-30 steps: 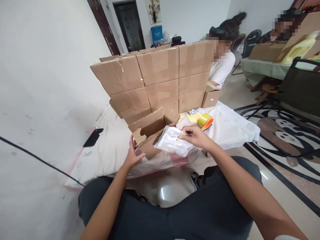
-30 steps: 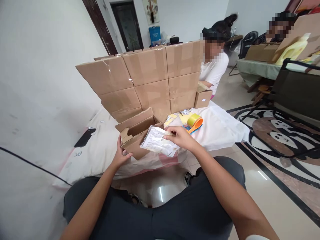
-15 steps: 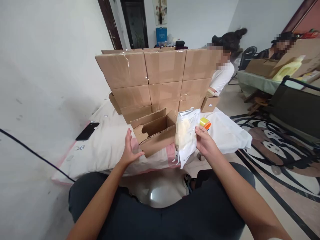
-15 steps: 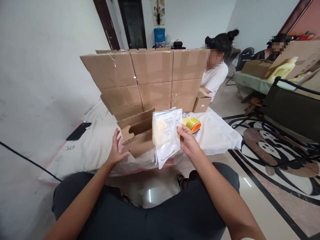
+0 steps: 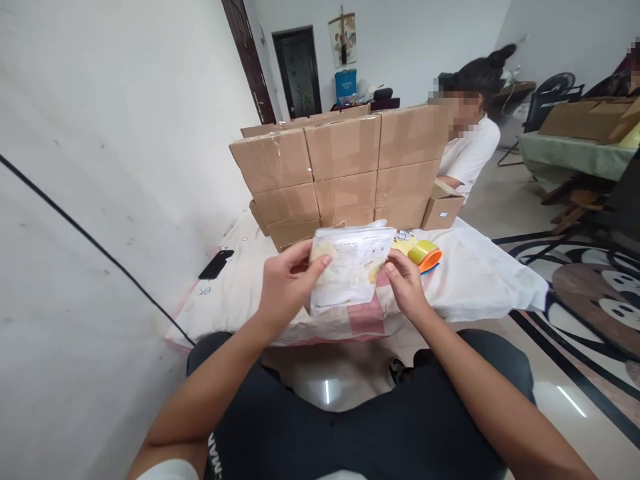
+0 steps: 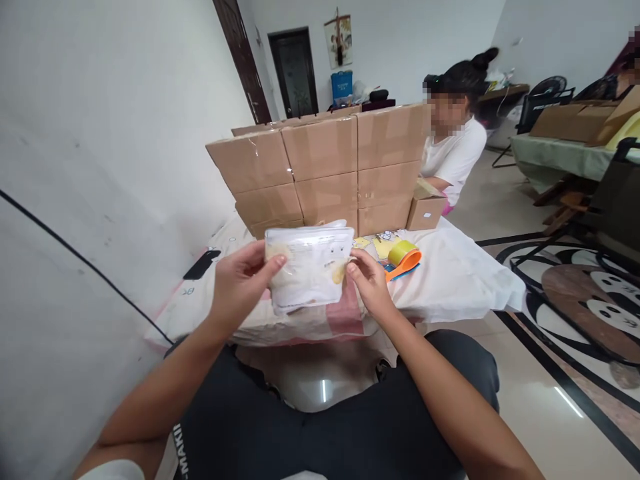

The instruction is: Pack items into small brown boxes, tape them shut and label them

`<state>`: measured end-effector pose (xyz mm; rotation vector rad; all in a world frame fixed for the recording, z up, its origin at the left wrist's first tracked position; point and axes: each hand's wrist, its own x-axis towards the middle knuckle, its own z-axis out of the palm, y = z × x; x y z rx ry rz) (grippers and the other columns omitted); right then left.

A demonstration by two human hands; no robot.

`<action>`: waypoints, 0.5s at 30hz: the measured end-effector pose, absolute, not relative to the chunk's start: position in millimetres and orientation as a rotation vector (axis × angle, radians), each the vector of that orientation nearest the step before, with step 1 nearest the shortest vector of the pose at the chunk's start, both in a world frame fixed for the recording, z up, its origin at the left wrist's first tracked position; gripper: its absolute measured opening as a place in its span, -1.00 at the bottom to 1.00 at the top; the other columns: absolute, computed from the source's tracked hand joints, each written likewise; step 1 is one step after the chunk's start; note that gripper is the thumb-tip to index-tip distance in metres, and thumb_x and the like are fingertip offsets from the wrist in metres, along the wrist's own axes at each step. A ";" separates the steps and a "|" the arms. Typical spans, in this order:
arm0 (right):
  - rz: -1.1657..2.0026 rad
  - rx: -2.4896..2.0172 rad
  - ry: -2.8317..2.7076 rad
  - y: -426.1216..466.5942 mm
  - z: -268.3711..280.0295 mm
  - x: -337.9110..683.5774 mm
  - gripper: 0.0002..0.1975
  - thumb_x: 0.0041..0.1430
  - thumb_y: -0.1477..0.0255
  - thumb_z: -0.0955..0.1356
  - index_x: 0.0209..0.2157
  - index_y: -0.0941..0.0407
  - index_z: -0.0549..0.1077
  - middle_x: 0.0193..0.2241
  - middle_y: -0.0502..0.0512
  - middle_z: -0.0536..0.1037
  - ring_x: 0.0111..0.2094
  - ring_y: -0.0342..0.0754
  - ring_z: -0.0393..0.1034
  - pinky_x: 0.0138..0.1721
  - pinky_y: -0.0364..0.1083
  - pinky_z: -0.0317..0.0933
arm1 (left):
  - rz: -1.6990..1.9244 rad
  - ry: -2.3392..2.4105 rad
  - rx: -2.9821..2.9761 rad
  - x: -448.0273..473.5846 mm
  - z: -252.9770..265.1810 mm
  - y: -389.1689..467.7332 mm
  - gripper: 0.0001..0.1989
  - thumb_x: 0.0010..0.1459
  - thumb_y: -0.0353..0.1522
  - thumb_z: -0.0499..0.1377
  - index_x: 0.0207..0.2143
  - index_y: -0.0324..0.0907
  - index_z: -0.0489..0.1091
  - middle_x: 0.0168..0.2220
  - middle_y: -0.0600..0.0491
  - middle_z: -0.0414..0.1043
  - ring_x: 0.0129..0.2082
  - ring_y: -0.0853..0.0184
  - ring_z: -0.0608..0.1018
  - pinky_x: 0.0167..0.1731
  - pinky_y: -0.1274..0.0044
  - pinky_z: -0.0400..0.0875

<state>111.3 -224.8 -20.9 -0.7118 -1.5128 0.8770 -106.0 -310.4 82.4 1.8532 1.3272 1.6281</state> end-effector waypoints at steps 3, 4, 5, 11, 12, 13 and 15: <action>0.458 -0.725 -1.942 -218.7 -21.8 120.5 -0.47 0.29 0.15 0.29 0.24 0.01 0.28 0.21 0.23 0.37 0.30 0.22 0.08 0.23 0.24 0.03 | 1.765 1.321 1.955 -122.4 112.6 -304.4 -0.73 0.19 -0.23 0.30 -0.12 -0.20 0.54 -0.23 0.04 0.63 -0.27 0.33 0.64 -0.29 0.53 0.56; 0.361 -0.737 -2.075 -218.3 -23.1 120.7 -0.40 0.29 0.19 0.30 0.31 0.00 0.19 0.27 0.23 0.30 0.35 0.24 -0.04 0.26 0.27 -0.04 | 1.826 1.300 1.983 -127.3 123.3 -301.6 -0.72 0.19 -0.23 0.30 -0.12 -0.21 0.54 -0.22 0.04 0.62 -0.25 0.33 0.63 -0.27 0.52 0.55; 0.285 -0.754 -2.179 -218.7 -25.0 119.3 -0.35 0.27 0.22 0.32 0.34 0.00 0.13 0.30 0.23 0.25 0.37 0.26 -0.10 0.26 0.28 -0.07 | 1.883 1.274 2.012 -131.5 133.5 -297.8 -0.72 0.20 -0.23 0.29 -0.11 -0.21 0.54 -0.21 0.04 0.62 -0.24 0.34 0.62 -0.25 0.52 0.53; 0.066 -0.815 -2.335 -227.0 -38.0 101.1 -0.62 0.28 0.48 0.27 0.12 0.12 0.41 -0.08 0.25 0.45 0.01 0.16 0.24 0.02 0.13 0.07 | 1.768 1.276 2.226 -136.7 152.5 -254.1 -0.70 0.23 -0.20 0.25 -0.13 -0.25 0.53 -0.25 0.04 0.60 -0.26 0.35 0.59 -0.29 0.56 0.45; 0.044 -0.803 -2.344 -227.5 -38.6 99.9 -0.68 0.27 0.51 0.27 0.03 0.11 0.47 -0.13 0.23 0.45 -0.04 0.13 0.24 -0.02 0.10 0.07 | 1.668 1.313 2.268 -134.9 146.1 -244.8 -0.69 0.23 -0.19 0.24 -0.15 -0.26 0.54 -0.27 0.04 0.60 -0.28 0.35 0.59 -0.32 0.57 0.44; 0.026 -0.783 -2.352 -227.6 -38.7 99.4 -0.73 0.28 0.52 0.27 -0.05 0.11 0.51 -0.16 0.21 0.45 -0.06 0.12 0.24 -0.04 0.09 0.06 | 1.556 1.353 2.314 -133.0 137.2 -235.6 -0.68 0.23 -0.19 0.23 -0.16 -0.27 0.54 -0.29 0.04 0.60 -0.30 0.33 0.59 -0.35 0.57 0.42; 0.016 -0.738 -2.350 -226.7 -37.3 100.4 -0.78 0.29 0.51 0.27 -0.12 0.10 0.53 -0.19 0.19 0.44 -0.09 0.09 0.22 -0.08 0.06 0.05 | 1.297 1.436 2.417 -128.9 113.7 -218.3 -0.69 0.23 -0.20 0.20 -0.16 -0.27 0.55 -0.32 0.03 0.61 -0.33 0.31 0.58 -0.35 0.56 0.40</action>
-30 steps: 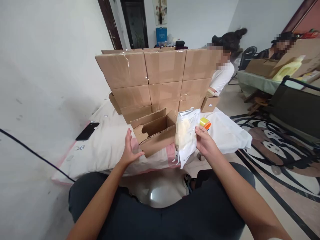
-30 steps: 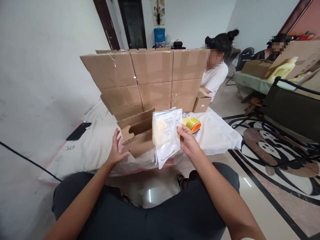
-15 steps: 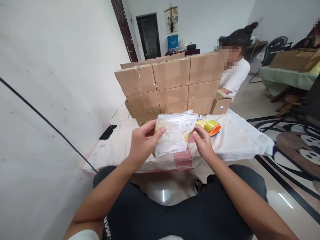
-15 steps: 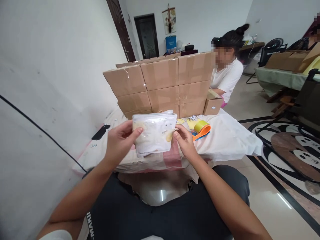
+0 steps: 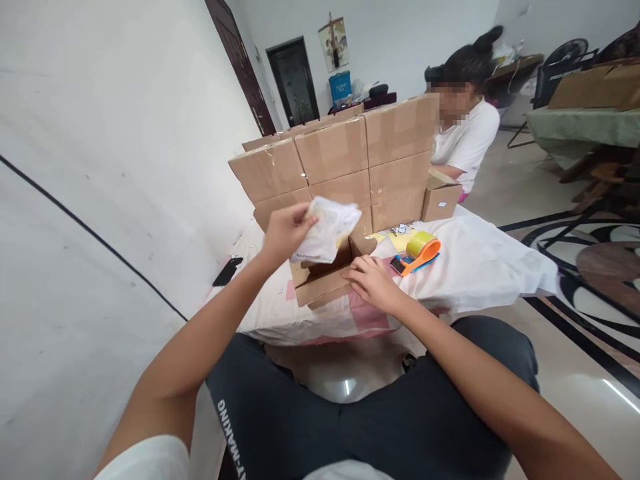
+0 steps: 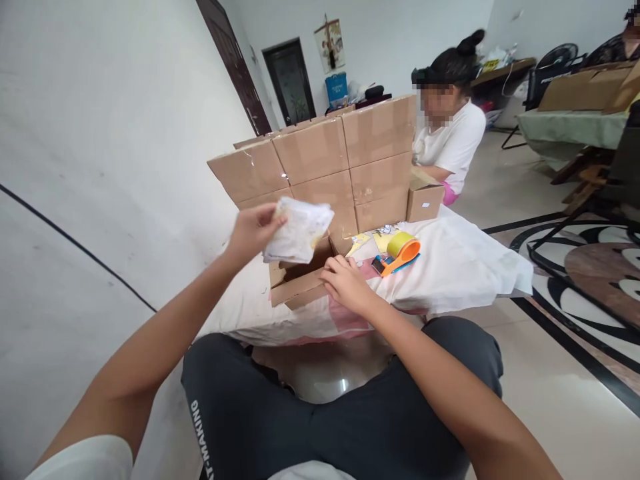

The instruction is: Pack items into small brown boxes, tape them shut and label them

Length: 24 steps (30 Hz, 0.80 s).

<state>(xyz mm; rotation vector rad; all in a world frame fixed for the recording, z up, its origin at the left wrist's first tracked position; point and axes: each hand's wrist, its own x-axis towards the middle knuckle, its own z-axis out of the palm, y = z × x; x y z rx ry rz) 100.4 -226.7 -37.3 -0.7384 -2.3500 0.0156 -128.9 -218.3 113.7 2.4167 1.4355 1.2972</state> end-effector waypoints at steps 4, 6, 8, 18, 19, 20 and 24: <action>0.052 -0.672 -2.343 -224.6 -34.3 103.1 -0.80 0.33 0.49 0.27 -0.14 0.09 0.53 -0.22 0.15 0.43 -0.13 0.04 0.22 -0.13 0.01 0.05 | 0.572 1.663 2.569 -121.3 58.7 -193.8 -0.76 0.22 -0.29 0.15 -0.18 -0.18 0.57 -0.25 -0.05 0.63 -0.27 0.20 0.60 -0.22 0.47 0.38; 0.054 -0.652 -2.345 -225.1 -35.1 102.7 -0.81 0.33 0.50 0.27 -0.16 0.09 0.53 -0.21 0.15 0.43 -0.13 0.03 0.22 -0.13 0.01 0.06 | 0.370 1.659 2.569 -116.6 35.5 -187.1 -0.80 0.17 -0.33 0.16 -0.26 -0.16 0.58 -0.26 -0.11 0.63 -0.26 0.15 0.61 -0.21 0.44 0.37; 0.044 -0.633 -2.353 -226.5 -36.7 101.6 -0.82 0.33 0.50 0.28 -0.17 0.08 0.53 -0.20 0.15 0.44 -0.12 0.03 0.21 -0.12 0.02 0.07 | 0.312 1.576 2.579 -110.7 19.8 -182.5 -0.81 0.16 -0.35 0.15 -0.35 -0.17 0.58 -0.31 -0.14 0.63 -0.29 0.12 0.62 -0.24 0.43 0.38; -0.172 -0.682 -2.319 -223.4 -29.8 103.3 -0.75 0.42 0.38 0.21 -0.19 0.07 0.51 -0.25 0.10 0.46 -0.17 -0.04 0.27 -0.19 -0.05 0.09 | 0.292 1.345 2.567 -118.6 9.0 -174.3 -0.58 0.24 -0.10 0.08 0.04 -0.02 0.50 -0.05 -0.07 0.61 -0.14 0.07 0.63 -0.16 0.40 0.43; -0.188 -0.696 -2.305 -223.8 -29.1 104.3 -0.74 0.42 0.38 0.21 -0.20 0.07 0.51 -0.27 0.09 0.45 -0.19 -0.05 0.27 -0.21 -0.05 0.09 | 0.294 1.447 2.569 -125.5 7.8 -180.1 -0.52 0.24 -0.06 0.07 0.12 -0.02 0.45 -0.02 -0.09 0.59 -0.12 0.03 0.63 -0.16 0.36 0.43; -0.195 -0.710 -2.288 -224.0 -28.6 105.4 -0.74 0.42 0.38 0.21 -0.20 0.07 0.52 -0.28 0.09 0.44 -0.20 -0.05 0.27 -0.22 -0.06 0.09 | 0.293 1.559 2.568 -133.3 6.6 -186.9 -0.46 0.25 -0.02 0.06 0.18 -0.02 0.39 -0.03 -0.11 0.60 -0.13 0.00 0.63 -0.17 0.34 0.43; -0.115 -0.744 -2.210 -221.2 -29.8 110.8 -0.75 0.39 0.28 0.26 -0.21 0.08 0.52 -0.27 0.11 0.44 -0.22 -0.05 0.29 -0.21 -0.07 0.15 | 0.262 1.608 2.644 -166.0 1.7 -213.8 -0.51 0.30 0.00 -0.04 0.03 0.01 0.50 -0.13 -0.05 0.64 -0.20 0.08 0.64 -0.17 0.36 0.39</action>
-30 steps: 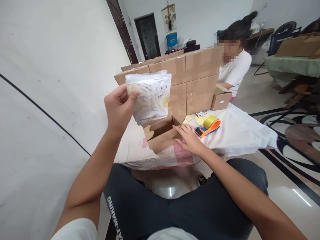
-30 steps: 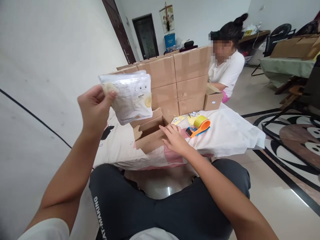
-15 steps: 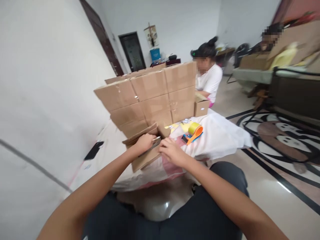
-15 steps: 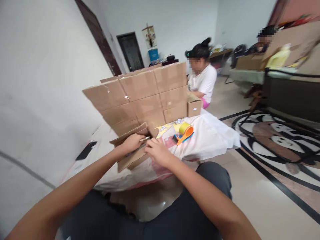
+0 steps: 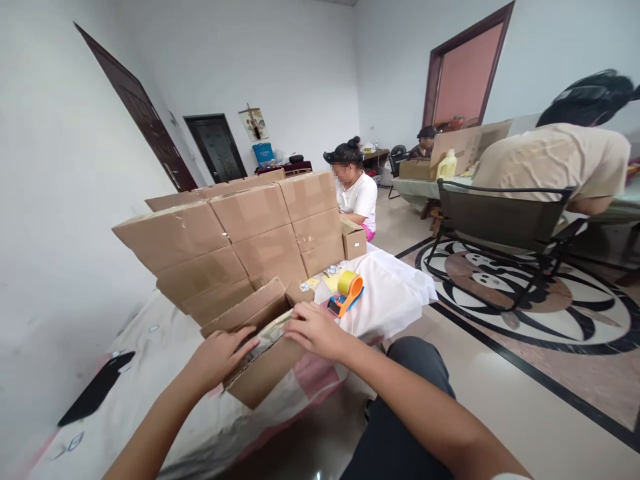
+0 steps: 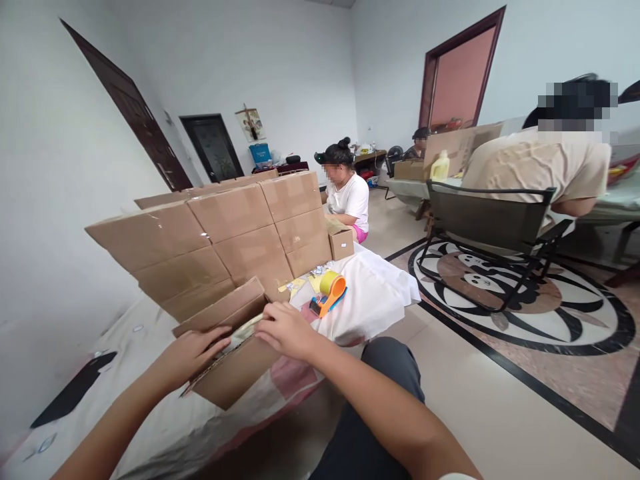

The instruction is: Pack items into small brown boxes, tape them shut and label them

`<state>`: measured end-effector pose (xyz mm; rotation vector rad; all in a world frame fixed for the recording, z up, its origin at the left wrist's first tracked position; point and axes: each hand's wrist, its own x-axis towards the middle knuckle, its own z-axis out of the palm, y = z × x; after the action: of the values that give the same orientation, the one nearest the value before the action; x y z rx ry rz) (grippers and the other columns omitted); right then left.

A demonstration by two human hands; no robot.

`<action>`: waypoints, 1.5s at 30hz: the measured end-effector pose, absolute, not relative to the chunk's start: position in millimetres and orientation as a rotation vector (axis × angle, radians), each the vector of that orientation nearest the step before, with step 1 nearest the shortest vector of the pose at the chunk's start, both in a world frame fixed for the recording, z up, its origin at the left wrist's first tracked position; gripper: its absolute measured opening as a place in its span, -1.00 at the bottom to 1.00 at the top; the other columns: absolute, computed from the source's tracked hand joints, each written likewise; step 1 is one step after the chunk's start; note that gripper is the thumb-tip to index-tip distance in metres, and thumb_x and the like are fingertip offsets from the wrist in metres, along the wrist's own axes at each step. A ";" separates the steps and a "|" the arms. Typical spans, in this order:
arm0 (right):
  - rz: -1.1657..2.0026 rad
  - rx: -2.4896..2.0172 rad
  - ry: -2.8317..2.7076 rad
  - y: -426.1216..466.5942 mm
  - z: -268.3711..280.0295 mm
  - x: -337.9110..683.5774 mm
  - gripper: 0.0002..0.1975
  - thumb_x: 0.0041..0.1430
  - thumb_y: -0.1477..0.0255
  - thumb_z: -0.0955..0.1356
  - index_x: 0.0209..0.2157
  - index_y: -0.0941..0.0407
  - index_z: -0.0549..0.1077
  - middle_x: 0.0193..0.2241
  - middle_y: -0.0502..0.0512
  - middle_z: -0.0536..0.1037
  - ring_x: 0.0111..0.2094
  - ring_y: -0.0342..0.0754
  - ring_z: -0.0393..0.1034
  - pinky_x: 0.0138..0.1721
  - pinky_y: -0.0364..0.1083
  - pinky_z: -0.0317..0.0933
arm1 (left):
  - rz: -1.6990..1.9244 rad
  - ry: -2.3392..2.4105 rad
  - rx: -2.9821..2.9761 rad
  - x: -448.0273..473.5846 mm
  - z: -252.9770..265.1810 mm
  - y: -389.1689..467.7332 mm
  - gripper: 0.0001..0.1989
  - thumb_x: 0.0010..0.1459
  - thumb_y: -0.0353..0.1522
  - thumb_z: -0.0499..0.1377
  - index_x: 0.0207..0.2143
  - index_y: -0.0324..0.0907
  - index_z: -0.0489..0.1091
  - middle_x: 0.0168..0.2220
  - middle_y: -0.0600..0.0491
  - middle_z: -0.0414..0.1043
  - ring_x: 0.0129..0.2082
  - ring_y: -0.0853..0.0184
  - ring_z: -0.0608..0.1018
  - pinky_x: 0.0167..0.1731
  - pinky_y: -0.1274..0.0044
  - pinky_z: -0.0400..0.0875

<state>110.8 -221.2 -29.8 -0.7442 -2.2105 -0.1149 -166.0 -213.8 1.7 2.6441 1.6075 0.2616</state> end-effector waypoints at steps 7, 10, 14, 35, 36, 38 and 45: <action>0.133 -0.789 -2.091 -211.7 -37.4 110.6 -0.70 0.25 0.13 0.38 -0.28 0.10 0.51 -0.28 0.12 0.42 -0.22 -0.04 0.34 -0.20 -0.08 0.27 | 0.463 1.379 2.940 -190.2 -10.3 -227.4 -0.67 0.32 -0.14 0.03 -0.18 0.01 0.58 -0.31 0.03 0.62 -0.25 0.20 0.53 -0.20 0.38 0.28; 0.238 -0.812 -2.020 -211.7 -38.7 106.4 -0.68 0.18 0.14 0.44 -0.20 0.10 0.50 -0.24 0.11 0.39 -0.21 -0.04 0.36 -0.19 -0.07 0.31 | 0.683 1.283 2.954 -198.1 -17.8 -221.7 -0.68 0.31 -0.19 0.05 -0.04 0.01 0.54 -0.28 0.03 0.62 -0.31 0.21 0.47 -0.28 0.38 0.25; 0.302 -0.982 -1.804 -208.7 -43.9 99.7 -0.34 0.01 0.17 0.53 0.10 0.07 0.34 -0.01 0.23 0.32 0.05 0.12 0.28 0.10 0.12 0.25 | 1.055 1.251 2.828 -210.3 -32.6 -217.6 -0.61 0.32 -0.21 0.01 0.11 -0.04 0.43 -0.27 -0.01 0.58 -0.30 0.18 0.46 -0.26 0.37 0.30; 0.650 -0.970 -1.794 -189.7 -65.2 92.3 -0.39 0.26 0.30 0.31 0.32 -0.02 0.15 0.14 0.21 0.38 0.14 0.10 0.30 0.16 0.11 0.21 | 1.626 1.466 2.180 -194.1 -93.5 -247.4 -0.59 0.20 -0.28 0.10 0.11 -0.08 0.35 0.03 -0.06 0.53 0.05 0.10 0.53 0.16 0.18 0.25; 0.675 -0.973 -1.734 -187.4 -66.5 90.6 -0.34 0.24 0.33 0.30 0.34 -0.03 0.08 0.18 0.21 0.35 0.12 0.08 0.30 0.09 0.09 0.26 | 1.713 1.468 2.041 -187.7 -93.0 -246.9 -0.47 0.18 -0.34 0.10 0.22 -0.07 0.23 0.14 -0.08 0.45 0.13 0.11 0.48 0.18 0.20 0.26; 0.725 -0.978 -1.668 -180.4 -68.7 88.0 -0.21 0.15 0.40 0.32 0.37 -0.04 -0.04 0.26 0.21 0.27 0.10 0.07 0.29 0.01 0.06 0.30 | 1.778 1.476 1.845 -180.3 -90.7 -242.8 -0.23 0.11 -0.43 0.11 0.37 -0.03 -0.04 0.38 -0.10 0.10 0.34 0.13 0.24 0.25 0.23 0.20; 0.877 -1.001 -1.723 -160.9 -69.1 87.2 -0.25 0.03 0.34 0.34 0.28 0.00 0.13 0.30 0.24 0.22 0.11 0.11 0.29 0.01 0.11 0.27 | 1.501 1.684 1.979 -190.4 -67.4 -235.0 -0.41 0.11 -0.47 0.07 0.22 -0.05 0.25 0.08 -0.04 0.46 0.17 0.15 0.42 0.22 0.20 0.19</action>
<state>87.2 -160.9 -69.1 -1.0007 -1.7234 0.8774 -190.4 -235.0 -67.4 1.9786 1.6840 1.5011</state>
